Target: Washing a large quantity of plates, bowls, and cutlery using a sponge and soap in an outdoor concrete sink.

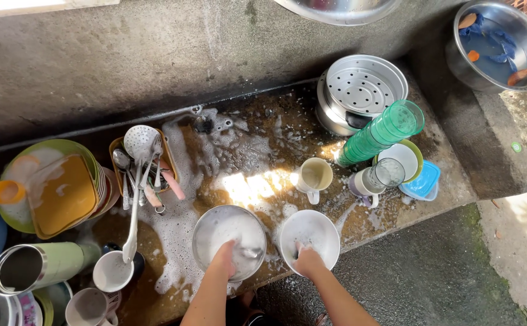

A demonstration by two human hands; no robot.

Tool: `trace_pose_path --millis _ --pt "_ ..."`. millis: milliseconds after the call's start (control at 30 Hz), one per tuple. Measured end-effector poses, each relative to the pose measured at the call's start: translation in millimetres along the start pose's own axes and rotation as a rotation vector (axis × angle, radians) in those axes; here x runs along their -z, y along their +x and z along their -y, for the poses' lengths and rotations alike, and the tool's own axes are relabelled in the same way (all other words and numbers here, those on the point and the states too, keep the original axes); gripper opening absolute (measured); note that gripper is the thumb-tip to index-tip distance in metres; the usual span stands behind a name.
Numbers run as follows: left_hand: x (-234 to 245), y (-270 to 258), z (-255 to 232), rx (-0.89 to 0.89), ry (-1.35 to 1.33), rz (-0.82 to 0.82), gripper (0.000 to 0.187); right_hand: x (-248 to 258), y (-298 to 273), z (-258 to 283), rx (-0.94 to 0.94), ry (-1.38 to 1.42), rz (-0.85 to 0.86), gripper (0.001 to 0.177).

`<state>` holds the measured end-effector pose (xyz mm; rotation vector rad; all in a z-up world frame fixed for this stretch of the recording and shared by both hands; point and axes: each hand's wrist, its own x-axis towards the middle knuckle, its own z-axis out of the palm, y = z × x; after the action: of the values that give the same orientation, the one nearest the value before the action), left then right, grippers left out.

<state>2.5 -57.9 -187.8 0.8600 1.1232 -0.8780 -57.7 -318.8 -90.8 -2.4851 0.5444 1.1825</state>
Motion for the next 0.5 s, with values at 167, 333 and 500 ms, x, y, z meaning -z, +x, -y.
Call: trace_pose_path --millis 167,333,500 --pt "13.7 59.4 1.9 -0.007 -0.059 0.016 0.048 15.8 -19.8 14.7 -0.038 -0.048 -0.112 0.073" --pt "10.9 55.8 -7.1 -0.027 -0.023 -0.019 0.044 28.9 -40.0 28.4 -0.067 0.113 -0.304 0.067" --pt "6.4 -65.8 -32.9 0.271 0.242 0.006 0.037 15.2 -30.1 21.6 -0.027 0.135 -0.529 0.072"
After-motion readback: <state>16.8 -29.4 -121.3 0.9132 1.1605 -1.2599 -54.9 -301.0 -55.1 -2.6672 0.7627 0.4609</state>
